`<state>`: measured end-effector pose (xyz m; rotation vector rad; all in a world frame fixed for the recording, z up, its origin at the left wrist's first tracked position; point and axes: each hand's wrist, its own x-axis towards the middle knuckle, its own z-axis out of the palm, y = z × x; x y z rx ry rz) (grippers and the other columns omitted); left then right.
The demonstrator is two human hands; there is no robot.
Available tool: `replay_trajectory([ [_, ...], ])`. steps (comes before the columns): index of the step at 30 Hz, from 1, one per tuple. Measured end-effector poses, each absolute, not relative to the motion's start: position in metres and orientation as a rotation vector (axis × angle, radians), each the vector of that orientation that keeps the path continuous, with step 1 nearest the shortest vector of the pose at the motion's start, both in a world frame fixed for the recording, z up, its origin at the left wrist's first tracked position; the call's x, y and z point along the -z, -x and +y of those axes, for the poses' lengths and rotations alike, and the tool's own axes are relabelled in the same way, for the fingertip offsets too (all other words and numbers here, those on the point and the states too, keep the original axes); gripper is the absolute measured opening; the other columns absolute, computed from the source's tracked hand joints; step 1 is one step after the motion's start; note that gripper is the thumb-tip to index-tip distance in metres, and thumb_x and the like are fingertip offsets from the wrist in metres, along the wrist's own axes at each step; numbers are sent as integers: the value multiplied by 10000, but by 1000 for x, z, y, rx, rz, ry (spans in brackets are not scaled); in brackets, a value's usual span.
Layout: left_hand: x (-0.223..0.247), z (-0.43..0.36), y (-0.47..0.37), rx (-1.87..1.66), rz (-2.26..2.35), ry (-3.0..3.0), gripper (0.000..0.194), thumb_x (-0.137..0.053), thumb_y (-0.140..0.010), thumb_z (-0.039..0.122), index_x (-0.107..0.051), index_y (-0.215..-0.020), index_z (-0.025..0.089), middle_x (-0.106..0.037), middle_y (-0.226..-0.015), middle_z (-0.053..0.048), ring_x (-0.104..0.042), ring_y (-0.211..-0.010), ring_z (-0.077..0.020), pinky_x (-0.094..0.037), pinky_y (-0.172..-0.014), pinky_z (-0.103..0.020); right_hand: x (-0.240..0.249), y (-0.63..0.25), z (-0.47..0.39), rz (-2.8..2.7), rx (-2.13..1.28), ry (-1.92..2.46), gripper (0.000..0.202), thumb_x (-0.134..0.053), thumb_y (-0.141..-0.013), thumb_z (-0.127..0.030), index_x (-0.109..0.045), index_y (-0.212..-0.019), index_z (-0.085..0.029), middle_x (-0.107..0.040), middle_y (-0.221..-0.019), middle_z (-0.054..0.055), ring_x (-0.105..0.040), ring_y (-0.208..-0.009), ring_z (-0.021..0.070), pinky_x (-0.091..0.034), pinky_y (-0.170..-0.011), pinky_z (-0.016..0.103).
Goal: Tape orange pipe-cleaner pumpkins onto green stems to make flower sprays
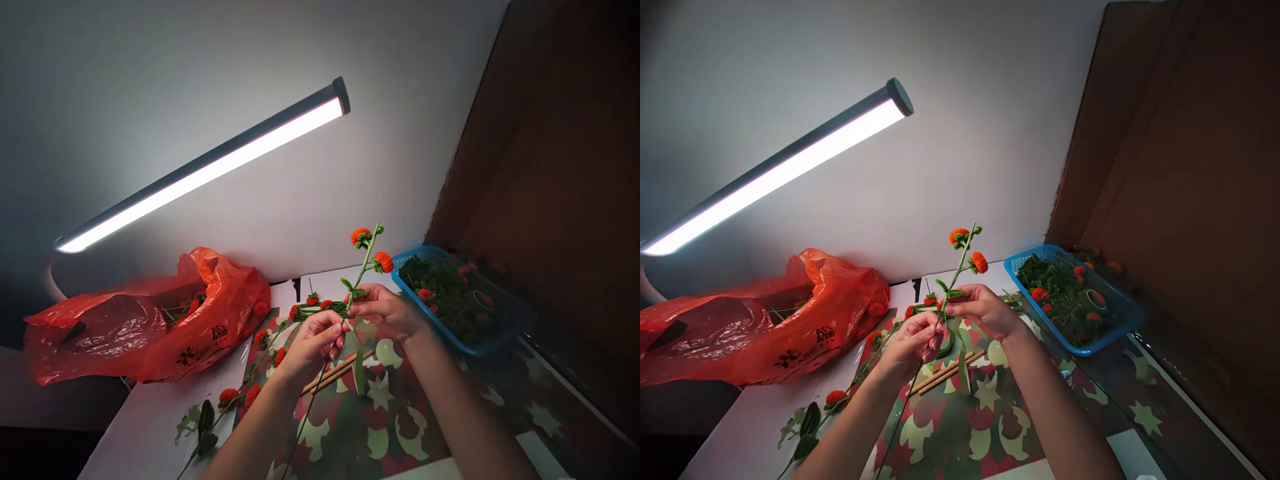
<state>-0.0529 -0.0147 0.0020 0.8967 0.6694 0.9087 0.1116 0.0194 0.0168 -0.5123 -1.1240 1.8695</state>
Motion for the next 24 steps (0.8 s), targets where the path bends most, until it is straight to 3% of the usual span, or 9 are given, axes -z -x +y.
replay_trajectory([
  [6, 5, -13, 53, -887, 443, -761, 229, -691, -690, 305, -551, -693, 123, -400, -500, 62, -287, -350, 3, -185, -330, -116, -4, -97, 18, -1091, -1976, 390, 167, -722, -677, -300, -692, -767, -162, -655, -617, -8, -583, -604, 104, -421, -661, 247],
  [11, 4, -11, 52, -900, 450, -752, 240, -673, -706, 333, -546, -695, 130, -375, -489, 81, -246, -315, 13, -173, -308, -118, -6, -94, 18, -1195, -1703, 492, 99, -713, -689, -268, -701, -728, -178, -637, -668, -21, -559, -667, 98, -407, -711, 237],
  [18, -16, -20, 55, -1169, 999, -1254, 204, -676, -714, 311, -608, -723, 120, -559, -529, 20, -504, -405, -62, -340, -376, -157, -22, -98, 11, -1329, -1381, 717, 130, -650, -743, -299, -680, -696, -182, -588, -683, -14, -516, -690, 118, -402, -690, 254],
  [24, -19, -24, 59, -1079, 829, -1166, 204, -644, -748, 312, -583, -692, 126, -586, -537, 17, -486, -345, -45, -316, -322, -133, -25, -102, 8, -1430, -1243, 733, 99, -674, -723, -294, -706, -731, -200, -592, -757, 14, -529, -748, 148, -405, -717, 281],
])
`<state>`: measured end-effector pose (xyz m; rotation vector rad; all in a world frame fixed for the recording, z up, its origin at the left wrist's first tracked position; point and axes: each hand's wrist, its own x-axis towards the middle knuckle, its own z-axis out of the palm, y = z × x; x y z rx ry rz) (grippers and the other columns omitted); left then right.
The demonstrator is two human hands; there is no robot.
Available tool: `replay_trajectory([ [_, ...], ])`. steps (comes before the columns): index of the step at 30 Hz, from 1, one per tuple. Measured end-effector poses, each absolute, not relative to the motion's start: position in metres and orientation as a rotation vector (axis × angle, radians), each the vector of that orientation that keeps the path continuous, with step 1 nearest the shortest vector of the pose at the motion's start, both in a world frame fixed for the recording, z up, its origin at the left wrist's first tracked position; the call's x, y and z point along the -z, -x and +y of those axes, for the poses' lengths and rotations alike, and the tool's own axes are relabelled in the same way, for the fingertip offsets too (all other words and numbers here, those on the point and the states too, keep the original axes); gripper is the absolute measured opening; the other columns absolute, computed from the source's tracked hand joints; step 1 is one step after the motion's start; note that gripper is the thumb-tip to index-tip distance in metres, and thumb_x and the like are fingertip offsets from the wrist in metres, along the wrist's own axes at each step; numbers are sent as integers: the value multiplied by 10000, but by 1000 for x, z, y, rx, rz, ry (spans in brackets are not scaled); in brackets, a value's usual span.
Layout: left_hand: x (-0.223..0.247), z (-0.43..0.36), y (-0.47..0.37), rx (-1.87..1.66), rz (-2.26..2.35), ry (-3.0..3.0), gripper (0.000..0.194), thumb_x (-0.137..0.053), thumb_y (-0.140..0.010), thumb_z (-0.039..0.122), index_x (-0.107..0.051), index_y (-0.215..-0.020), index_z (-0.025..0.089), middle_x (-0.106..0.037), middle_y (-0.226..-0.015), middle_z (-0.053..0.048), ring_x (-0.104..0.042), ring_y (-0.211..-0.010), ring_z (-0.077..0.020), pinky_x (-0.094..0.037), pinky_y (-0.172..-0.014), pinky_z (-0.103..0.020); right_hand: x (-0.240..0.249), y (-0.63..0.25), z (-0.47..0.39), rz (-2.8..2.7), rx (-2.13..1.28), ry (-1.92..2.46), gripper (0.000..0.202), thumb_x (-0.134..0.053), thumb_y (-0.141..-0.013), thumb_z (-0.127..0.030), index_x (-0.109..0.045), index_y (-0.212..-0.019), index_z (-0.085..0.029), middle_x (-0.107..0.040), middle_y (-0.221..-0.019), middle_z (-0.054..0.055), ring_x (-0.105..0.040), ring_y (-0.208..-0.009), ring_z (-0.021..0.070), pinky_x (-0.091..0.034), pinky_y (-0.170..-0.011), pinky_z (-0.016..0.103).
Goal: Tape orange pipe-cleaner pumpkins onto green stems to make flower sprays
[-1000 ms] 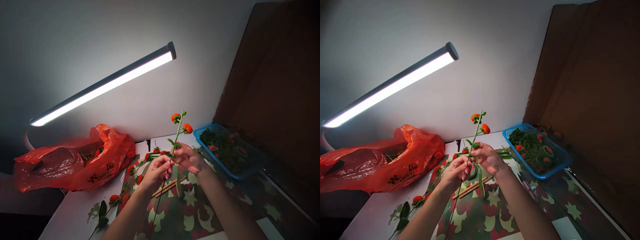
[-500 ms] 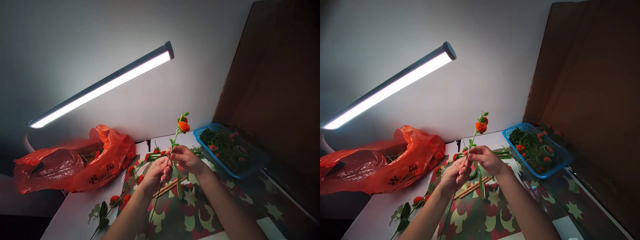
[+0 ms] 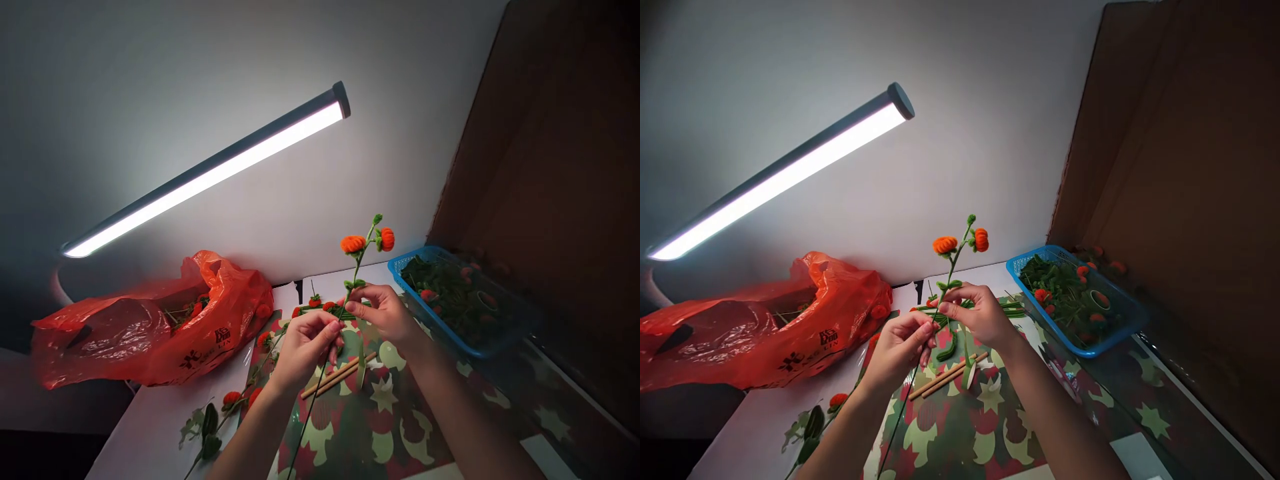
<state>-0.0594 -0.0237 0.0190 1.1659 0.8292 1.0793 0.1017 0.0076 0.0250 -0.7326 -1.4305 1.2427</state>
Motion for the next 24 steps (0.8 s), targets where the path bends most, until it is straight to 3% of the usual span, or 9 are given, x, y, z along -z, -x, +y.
replay_trajectory([
  [5, 12, -22, 47, -870, 282, -797, 284, -670, -709, 385, -527, -643, 149, -431, -400, 87, -247, -198, 11, -155, -219, -102, -19, -97, 7, -1418, -1431, 471, 121, -700, -696, -320, -718, -717, -202, -561, -699, 12, -529, -704, 141, -415, -676, 273],
  [7, 19, -20, 43, -869, 247, -712, 300, -673, -699, 407, -520, -635, 158, -397, -405, 101, -215, -201, 20, -163, -220, -99, -16, -93, 8, -1357, -1527, 472, 166, -694, -696, -355, -702, -696, -189, -556, -640, 3, -521, -636, 130, -414, -634, 266],
  [10, 11, -16, 45, -944, 521, -901, 289, -665, -701, 423, -575, -674, 150, -523, -487, 37, -463, -334, -50, -336, -303, -136, -15, -88, 9, -1233, -1522, 620, 176, -682, -704, -347, -662, -654, -179, -565, -604, -13, -514, -597, 116, -403, -607, 250],
  [12, -1, -15, 51, -1078, 836, -1178, 210, -705, -686, 313, -634, -772, 135, -619, -596, -13, -559, -478, -85, -436, -433, -166, -16, -88, 10, -1194, -1375, 756, 156, -692, -692, -313, -647, -638, -174, -588, -634, -11, -528, -648, 123, -400, -643, 249],
  [17, -20, -23, 63, -1149, 1183, -1490, 167, -688, -704, 274, -675, -802, 139, -641, -627, -29, -587, -557, -120, -457, -513, -210, -16, -88, 9, -1192, -1211, 886, 161, -680, -703, -311, -643, -646, -165, -587, -656, -5, -509, -660, 124, -391, -660, 252],
  [24, -21, -21, 67, -893, 703, -1038, 165, -693, -701, 285, -649, -735, 130, -589, -570, -1, -526, -451, -63, -409, -440, -167, -6, -90, 16, -1136, -1611, 496, 174, -730, -657, -335, -652, -642, -181, -546, -665, -16, -488, -668, 113, -388, -692, 261],
])
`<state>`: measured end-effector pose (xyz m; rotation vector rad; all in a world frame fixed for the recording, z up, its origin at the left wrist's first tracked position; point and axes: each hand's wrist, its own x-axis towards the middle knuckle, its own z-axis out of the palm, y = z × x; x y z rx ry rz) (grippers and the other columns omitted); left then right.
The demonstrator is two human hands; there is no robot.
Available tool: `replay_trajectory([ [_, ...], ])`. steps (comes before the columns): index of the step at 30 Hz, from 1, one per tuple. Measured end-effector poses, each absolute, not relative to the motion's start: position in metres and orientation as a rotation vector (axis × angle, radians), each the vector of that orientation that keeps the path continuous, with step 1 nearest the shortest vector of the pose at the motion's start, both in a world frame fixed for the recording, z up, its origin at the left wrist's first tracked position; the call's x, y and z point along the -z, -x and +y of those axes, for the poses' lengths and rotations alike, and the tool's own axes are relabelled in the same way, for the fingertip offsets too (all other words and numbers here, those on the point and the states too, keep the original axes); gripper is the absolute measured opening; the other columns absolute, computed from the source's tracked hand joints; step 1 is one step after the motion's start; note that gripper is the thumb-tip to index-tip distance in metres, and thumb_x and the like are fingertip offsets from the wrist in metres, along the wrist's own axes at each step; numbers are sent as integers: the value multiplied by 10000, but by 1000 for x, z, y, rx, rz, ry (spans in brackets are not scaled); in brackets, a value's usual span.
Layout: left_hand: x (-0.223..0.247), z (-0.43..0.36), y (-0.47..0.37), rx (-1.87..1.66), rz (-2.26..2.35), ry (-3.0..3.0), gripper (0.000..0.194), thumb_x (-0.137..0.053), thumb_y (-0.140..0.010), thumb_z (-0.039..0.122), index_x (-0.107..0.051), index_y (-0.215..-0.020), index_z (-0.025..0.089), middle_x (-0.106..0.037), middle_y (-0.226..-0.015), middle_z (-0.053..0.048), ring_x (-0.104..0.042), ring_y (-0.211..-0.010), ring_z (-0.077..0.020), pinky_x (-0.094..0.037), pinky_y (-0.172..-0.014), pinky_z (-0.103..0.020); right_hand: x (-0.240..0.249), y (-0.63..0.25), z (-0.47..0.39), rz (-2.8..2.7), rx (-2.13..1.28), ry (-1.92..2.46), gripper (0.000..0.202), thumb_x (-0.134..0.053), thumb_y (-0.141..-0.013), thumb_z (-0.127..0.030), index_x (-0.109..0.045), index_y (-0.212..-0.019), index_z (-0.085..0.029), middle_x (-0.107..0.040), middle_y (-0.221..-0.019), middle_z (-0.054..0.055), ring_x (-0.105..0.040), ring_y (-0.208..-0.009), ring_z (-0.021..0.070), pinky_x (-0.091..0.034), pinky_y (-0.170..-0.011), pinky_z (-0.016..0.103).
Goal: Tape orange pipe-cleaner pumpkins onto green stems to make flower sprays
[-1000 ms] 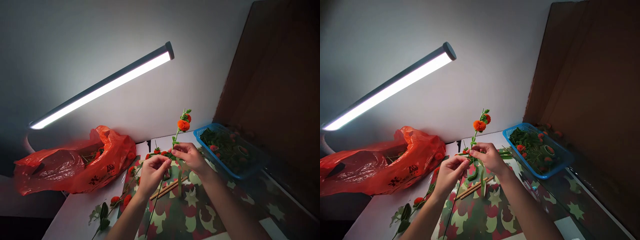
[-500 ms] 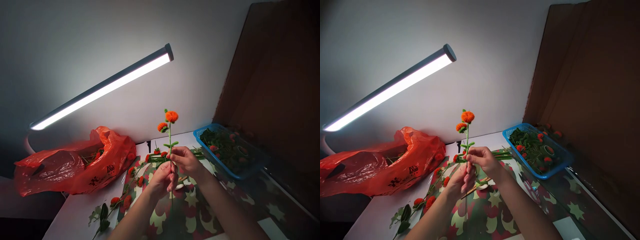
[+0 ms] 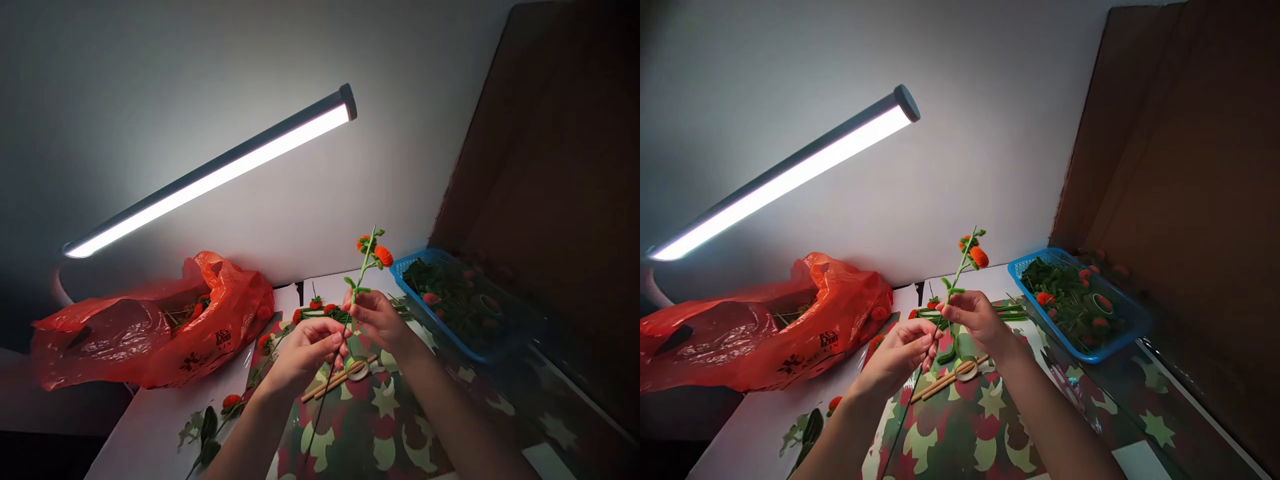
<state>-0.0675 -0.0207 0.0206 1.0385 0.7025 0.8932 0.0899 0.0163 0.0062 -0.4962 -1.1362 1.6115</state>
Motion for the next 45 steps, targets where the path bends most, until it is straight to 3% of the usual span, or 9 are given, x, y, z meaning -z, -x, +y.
replay_trajectory([
  [4, -17, -17, 64, -792, 644, -989, 173, -676, -714, 299, -637, -729, 132, -578, -591, -1, -529, -468, -63, -437, -473, -180, -2, -87, 18, -1061, -1659, 428, 223, -749, -635, -322, -594, -570, -175, -486, -622, -34, -443, -622, 97, -370, -639, 244],
  [8, -13, -18, 60, -1020, 992, -1330, 204, -701, -685, 305, -648, -791, 139, -618, -659, -28, -586, -572, -123, -472, -536, -227, -4, -83, 19, -962, -1458, 629, 199, -779, -587, -242, -593, -570, -172, -478, -590, -49, -433, -595, 82, -363, -611, 219],
  [12, -13, -20, 59, -1167, 1233, -1568, 196, -661, -720, 328, -648, -695, 134, -586, -555, -10, -550, -482, -106, -432, -466, -207, -6, -81, 20, -858, -1365, 742, 215, -807, -517, -259, -618, -572, -172, -541, -618, -34, -488, -624, 99, -403, -645, 237],
  [17, -15, -17, 61, -998, 884, -1133, 259, -618, -751, 381, -583, -685, 133, -529, -480, 30, -457, -330, -60, -353, -335, -164, -5, -83, 18, -932, -1407, 698, 194, -793, -548, -320, -663, -620, -195, -624, -660, -3, -565, -691, 145, -444, -719, 295],
  [23, 0, -10, 52, -877, 553, -763, 264, -610, -750, 394, -537, -701, 145, -427, -437, 82, -247, -242, 0, -205, -260, -121, -3, -81, 19, -915, -1475, 626, 172, -744, -632, -350, -669, -616, -196, -597, -629, -4, -551, -689, 132, -429, -724, 277],
  [28, 3, -10, 46, -1147, 909, -1033, 231, -622, -757, 362, -561, -808, 146, -511, -556, 56, -342, -328, -7, -247, -315, -128, 1, -73, 24, -857, -1423, 741, 185, -748, -615, -336, -664, -568, -178, -585, -582, -8, -562, -748, 151, -412, -765, 286],
  [31, -3, -13, 47, -1300, 1135, -1235, 235, -656, -723, 357, -565, -735, 141, -526, -548, 45, -408, -376, -35, -296, -351, -154, 4, -71, 24, -854, -1380, 773, 172, -740, -626, -339, -691, -627, -175, -608, -618, -4, -549, -719, 141, -412, -764, 287],
  [39, -10, -11, 52, -1240, 974, -1115, 247, -614, -757, 361, -542, -699, 132, -518, -544, 52, -310, -325, 8, -186, -343, -140, 5, -67, 20, -938, -1394, 679, 196, -701, -679, -357, -685, -603, -177, -558, -597, -15, -532, -705, 132, -410, -708, 263],
  [45, -8, -10, 54, -1319, 1137, -1325, 231, -610, -756, 369, -578, -727, 142, -534, -534, 34, -369, -373, -30, -249, -357, -155, 7, -65, 19, -1049, -1275, 748, 204, -666, -714, -365, -704, -673, -168, -534, -642, -6, -498, -690, 129, -406, -694, 264],
])
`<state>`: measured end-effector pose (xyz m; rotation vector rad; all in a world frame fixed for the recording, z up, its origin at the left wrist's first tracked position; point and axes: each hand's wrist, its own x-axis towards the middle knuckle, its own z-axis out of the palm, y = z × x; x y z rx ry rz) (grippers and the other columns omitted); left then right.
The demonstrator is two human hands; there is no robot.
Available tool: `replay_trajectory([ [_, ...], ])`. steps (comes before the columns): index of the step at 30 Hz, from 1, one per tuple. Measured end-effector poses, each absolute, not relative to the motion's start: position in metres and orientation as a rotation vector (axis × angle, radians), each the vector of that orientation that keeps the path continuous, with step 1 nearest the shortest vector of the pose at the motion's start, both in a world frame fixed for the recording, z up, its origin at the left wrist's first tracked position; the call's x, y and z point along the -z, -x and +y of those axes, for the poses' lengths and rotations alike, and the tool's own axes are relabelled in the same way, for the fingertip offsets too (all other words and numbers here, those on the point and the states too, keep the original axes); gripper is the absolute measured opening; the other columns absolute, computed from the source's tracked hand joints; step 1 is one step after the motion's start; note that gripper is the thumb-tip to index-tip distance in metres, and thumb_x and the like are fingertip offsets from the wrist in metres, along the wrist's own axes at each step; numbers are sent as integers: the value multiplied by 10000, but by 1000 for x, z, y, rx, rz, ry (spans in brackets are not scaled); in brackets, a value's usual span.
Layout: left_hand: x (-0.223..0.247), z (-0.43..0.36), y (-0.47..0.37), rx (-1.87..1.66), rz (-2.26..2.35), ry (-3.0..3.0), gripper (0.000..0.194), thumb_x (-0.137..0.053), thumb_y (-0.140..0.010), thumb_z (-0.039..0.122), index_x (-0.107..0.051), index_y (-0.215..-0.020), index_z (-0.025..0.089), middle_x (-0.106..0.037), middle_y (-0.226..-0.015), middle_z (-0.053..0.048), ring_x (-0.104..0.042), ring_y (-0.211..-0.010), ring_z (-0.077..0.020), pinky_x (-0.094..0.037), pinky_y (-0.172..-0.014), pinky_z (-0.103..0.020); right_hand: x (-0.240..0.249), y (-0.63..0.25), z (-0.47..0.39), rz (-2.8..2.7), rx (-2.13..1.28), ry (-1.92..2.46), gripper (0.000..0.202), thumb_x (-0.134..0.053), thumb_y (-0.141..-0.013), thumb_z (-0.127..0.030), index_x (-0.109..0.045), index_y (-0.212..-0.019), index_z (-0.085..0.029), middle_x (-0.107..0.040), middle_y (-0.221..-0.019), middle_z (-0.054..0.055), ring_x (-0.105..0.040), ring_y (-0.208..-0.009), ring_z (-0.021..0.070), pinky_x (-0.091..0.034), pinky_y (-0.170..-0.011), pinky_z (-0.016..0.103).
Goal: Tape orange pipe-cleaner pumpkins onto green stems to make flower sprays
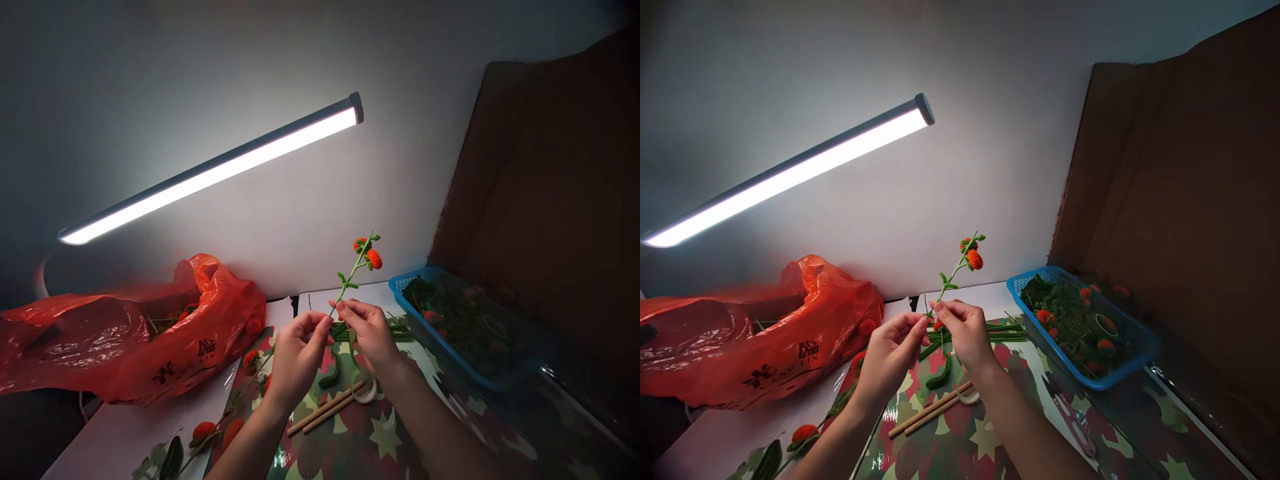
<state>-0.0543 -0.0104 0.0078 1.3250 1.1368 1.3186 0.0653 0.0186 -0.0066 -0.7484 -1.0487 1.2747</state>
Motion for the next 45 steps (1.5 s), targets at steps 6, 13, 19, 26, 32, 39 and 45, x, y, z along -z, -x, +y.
replay_trajectory([
  [6, -18, -17, 60, -1335, 1094, -1365, 221, -636, -734, 357, -589, -707, 143, -519, -510, 40, -365, -367, -31, -242, -346, -158, -4, -76, 18, -1168, -1213, 680, 140, -675, -706, -311, -711, -682, -178, -563, -693, 6, -497, -706, 133, -402, -685, 262],
  [13, 8, -10, 39, -988, 463, -735, 328, -718, -632, 382, -519, -732, 142, -403, -467, 111, -190, -253, 30, -126, -258, -115, 4, -85, 21, -1041, -1316, 658, 125, -745, -616, -320, -700, -679, -222, -630, -719, 3, -541, -750, 151, -414, -750, 289],
  [19, 21, -13, 24, -1219, 805, -914, 368, -677, -679, 395, -513, -887, 139, -584, -667, 18, -597, -434, -117, -459, -393, -216, 7, -93, 29, -1123, -1138, 1024, 174, -734, -583, -320, -650, -544, -173, -573, -580, 5, -478, -618, 137, -389, -626, 279],
  [26, 13, -12, 29, -1291, 864, -953, 269, -635, -715, 364, -535, -684, 117, -526, -545, 40, -394, -333, -13, -259, -330, -148, 3, -98, 28, -1147, -1320, 990, 246, -762, -560, -383, -703, -651, -162, -514, -541, -16, -413, -540, 102, -369, -556, 263],
  [32, 3, -9, 44, -996, 552, -874, 255, -627, -739, 324, -513, -639, 120, -440, -511, 62, -245, -327, 23, -133, -330, -127, -1, -103, 24, -1202, -1516, 763, 220, -736, -631, -401, -691, -606, -187, -486, -527, -19, -468, -606, 117, -407, -675, 276],
  [39, -3, -11, 49, -1015, 757, -1022, 225, -603, -760, 359, -562, -785, 140, -550, -601, 28, -346, -332, 1, -207, -321, -134, 0, -101, 24, -1291, -1390, 757, 206, -691, -693, -377, -707, -688, -171, -438, -532, -38, -395, -543, 86, -321, -538, 233],
  [45, -11, -23, 44, -1330, 1153, -1442, 221, -640, -727, 353, -596, -721, 137, -590, -610, 7, -504, -430, -69, -353, -375, -178, -9, -100, 17, -1366, -1175, 805, 216, -667, -717, -362, -706, -673, -153, -436, -550, -35, -390, -562, 88, -326, -548, 231],
])
